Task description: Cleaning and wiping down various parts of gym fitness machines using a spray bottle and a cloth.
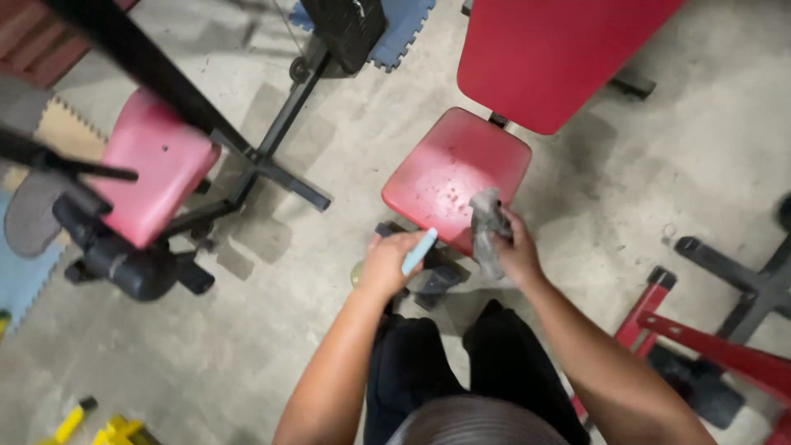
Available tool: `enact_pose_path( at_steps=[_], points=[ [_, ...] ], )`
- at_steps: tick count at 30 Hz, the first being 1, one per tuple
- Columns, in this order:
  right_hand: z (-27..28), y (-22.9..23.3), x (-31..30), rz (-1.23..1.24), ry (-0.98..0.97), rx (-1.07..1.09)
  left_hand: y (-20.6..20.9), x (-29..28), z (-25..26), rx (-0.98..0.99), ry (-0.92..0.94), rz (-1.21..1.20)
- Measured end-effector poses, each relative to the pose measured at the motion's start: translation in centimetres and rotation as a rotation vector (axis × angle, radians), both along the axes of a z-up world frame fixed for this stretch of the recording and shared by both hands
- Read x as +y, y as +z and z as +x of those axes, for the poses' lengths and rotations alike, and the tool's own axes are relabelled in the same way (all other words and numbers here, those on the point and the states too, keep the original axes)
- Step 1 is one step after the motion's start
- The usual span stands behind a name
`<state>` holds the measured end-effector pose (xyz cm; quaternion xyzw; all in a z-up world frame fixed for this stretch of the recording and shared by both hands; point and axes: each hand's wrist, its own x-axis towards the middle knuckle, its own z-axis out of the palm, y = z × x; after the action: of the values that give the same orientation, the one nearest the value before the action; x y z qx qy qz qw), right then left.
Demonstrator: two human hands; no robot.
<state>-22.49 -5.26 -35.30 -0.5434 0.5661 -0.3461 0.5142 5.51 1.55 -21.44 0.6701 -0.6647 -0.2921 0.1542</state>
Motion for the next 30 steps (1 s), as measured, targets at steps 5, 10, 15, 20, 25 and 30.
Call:
enact_pose_path(
  at_steps=[5,10,15,20,25,30],
  points=[
    [4.8,-4.5,1.8,-0.277,0.13,0.411,-6.5,-2.0,4.6,-0.031,-0.119,0.054],
    [11.7,-9.1,1.9,-0.21,0.248,0.86,-10.2,-3.4,9.5,0.056,-0.169,0.105],
    [23.0,-11.1,-2.8,-0.32,0.233,0.737,-11.7,-4.3,15.3,0.291,-0.145,0.087],
    [29.6,-7.4,-8.4,-0.418,0.352,0.793,-13.4,-5.8,18.2,0.306,-0.143,0.078],
    [20.6,-9.0,-3.7,-0.551,0.302,0.725,-13.6,-7.7,18.6,0.291,-0.164,0.186],
    [13.7,-8.7,1.7,-0.332,-0.065,0.936,-13.7,-9.5,18.0,0.251,-0.208,0.17]
  ],
)
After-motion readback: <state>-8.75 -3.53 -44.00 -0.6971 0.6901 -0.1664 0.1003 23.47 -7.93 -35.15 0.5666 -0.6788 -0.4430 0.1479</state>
